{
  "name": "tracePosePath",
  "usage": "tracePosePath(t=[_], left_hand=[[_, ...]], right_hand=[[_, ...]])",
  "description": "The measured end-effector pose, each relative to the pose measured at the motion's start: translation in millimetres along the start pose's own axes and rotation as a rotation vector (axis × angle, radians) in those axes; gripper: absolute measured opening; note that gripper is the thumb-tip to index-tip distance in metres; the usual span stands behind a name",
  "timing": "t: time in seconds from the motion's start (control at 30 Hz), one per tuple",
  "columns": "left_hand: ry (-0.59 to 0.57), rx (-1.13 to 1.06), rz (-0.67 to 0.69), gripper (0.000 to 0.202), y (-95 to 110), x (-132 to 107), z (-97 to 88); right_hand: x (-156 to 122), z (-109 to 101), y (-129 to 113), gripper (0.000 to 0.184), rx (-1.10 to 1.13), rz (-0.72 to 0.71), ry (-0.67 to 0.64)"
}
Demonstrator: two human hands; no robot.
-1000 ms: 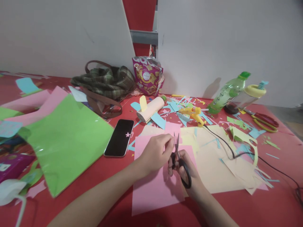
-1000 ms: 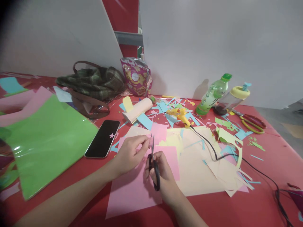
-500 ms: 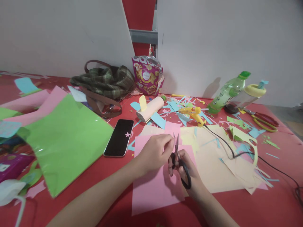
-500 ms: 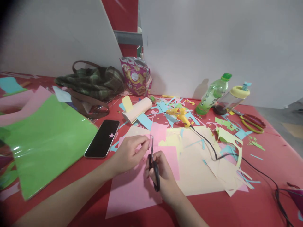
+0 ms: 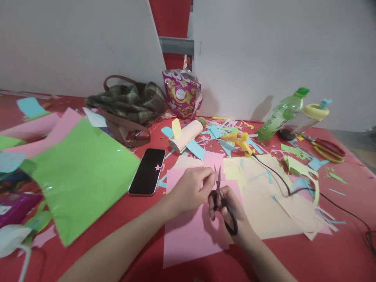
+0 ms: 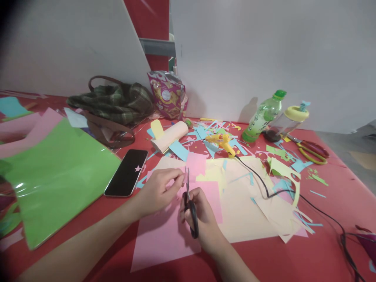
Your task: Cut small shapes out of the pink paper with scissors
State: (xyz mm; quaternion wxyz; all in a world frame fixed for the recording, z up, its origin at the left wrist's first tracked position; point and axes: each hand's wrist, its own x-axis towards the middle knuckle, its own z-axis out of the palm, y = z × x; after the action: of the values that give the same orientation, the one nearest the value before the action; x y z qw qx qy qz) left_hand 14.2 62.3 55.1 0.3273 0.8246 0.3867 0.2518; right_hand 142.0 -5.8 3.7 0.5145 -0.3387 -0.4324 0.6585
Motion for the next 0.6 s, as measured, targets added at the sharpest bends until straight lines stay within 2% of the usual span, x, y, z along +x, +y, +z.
tracePosePath(t=[0.6], left_hand=[[0.009, -0.012, -0.041, 0.025, 2.4, -0.1, -0.2]], right_hand=[[-0.6, 1.8, -0.6, 0.025, -0.030, -0.002, 0.020]])
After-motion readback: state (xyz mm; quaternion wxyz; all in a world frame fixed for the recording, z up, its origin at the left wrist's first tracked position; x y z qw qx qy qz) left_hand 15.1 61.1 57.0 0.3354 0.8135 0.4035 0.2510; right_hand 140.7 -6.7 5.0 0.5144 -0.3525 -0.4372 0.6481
